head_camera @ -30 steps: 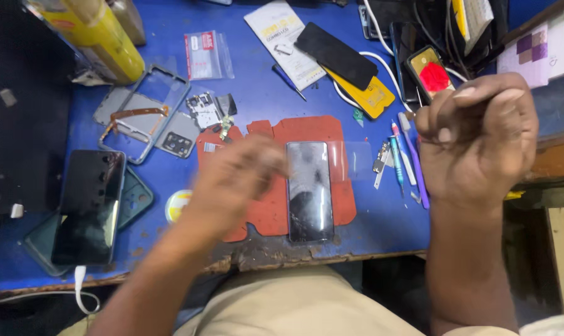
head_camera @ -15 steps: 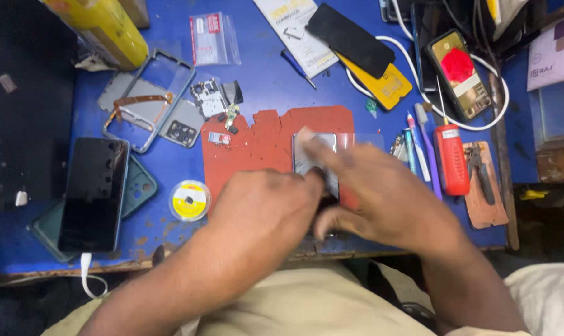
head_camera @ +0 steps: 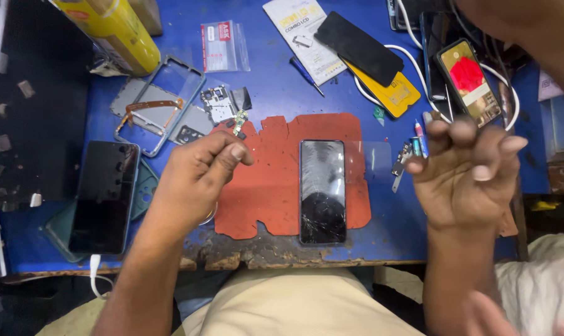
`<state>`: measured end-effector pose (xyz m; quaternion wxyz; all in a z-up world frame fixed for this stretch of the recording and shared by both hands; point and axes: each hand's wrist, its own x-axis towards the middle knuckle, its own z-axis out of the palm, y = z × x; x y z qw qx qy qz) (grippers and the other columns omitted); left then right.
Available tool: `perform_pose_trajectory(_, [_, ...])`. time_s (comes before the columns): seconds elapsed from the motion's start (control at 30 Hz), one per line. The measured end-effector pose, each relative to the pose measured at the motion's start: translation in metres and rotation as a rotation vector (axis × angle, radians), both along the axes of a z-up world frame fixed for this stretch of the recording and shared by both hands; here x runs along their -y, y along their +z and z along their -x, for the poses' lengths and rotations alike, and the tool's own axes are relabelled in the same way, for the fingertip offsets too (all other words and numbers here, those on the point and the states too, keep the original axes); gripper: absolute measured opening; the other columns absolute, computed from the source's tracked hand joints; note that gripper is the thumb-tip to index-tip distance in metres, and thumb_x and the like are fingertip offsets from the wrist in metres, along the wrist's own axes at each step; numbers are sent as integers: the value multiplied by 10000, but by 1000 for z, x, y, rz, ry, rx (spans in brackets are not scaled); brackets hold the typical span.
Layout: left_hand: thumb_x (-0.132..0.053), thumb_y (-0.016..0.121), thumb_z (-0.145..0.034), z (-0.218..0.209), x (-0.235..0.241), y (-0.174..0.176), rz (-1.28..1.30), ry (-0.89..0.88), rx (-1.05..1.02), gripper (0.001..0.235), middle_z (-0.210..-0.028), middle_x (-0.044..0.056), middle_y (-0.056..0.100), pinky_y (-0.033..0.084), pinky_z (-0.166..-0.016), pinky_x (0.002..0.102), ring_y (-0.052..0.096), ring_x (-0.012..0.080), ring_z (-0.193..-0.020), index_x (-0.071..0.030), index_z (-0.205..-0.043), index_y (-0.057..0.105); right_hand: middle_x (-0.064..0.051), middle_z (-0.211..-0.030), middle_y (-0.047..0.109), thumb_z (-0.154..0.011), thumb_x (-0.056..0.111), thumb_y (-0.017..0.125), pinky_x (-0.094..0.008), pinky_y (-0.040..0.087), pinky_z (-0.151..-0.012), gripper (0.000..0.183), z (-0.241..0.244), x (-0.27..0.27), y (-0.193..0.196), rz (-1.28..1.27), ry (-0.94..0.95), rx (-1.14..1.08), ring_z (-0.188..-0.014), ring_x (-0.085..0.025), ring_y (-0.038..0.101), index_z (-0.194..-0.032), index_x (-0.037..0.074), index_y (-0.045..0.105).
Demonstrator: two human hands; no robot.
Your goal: The person removes a protective film from a cracked smartphone screen using both hands, then sets the phone aside. The person picks up another smartphone, navigates the touchscreen, and uses a red screwdriver to press the power button. The workspace contains disassembled phone parts and tools.
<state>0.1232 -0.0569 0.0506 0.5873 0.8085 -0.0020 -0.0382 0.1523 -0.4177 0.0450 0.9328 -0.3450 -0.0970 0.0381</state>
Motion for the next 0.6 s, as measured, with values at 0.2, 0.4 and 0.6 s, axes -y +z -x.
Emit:
perform_pose_trajectory(0.2, [-168,608,-1012,8,12,2,-324,-72,307,168,-822,142,709,527,-605,401,705,315,-732,-43,-995,719,-53,-1159,686,-1076,414,548,-513,584,-924,290,-8,-29,11,195,130,366,-1259,-290,648,-968,156,626])
perform_pose_trajectory(0.4, [-136,605,-852,18,52,35,-334,-340,524,143,-774,132,684,512,-615,479,696,370,-751,-63,-973,617,-96,-970,764,-947,331,758,-350,587,-765,271,1,-38,0,1448,412,330,-850,-186,717,-1142,144,774])
perform_pose_trajectory(0.6, [-248,670,-954,5,43,29,-295,-100,396,178,-774,141,718,497,-558,476,689,380,-718,-76,-914,650,-65,-951,702,-1105,265,570,-261,467,-679,367,-11,-10,-14,788,169,235,-785,-169,572,-817,69,683])
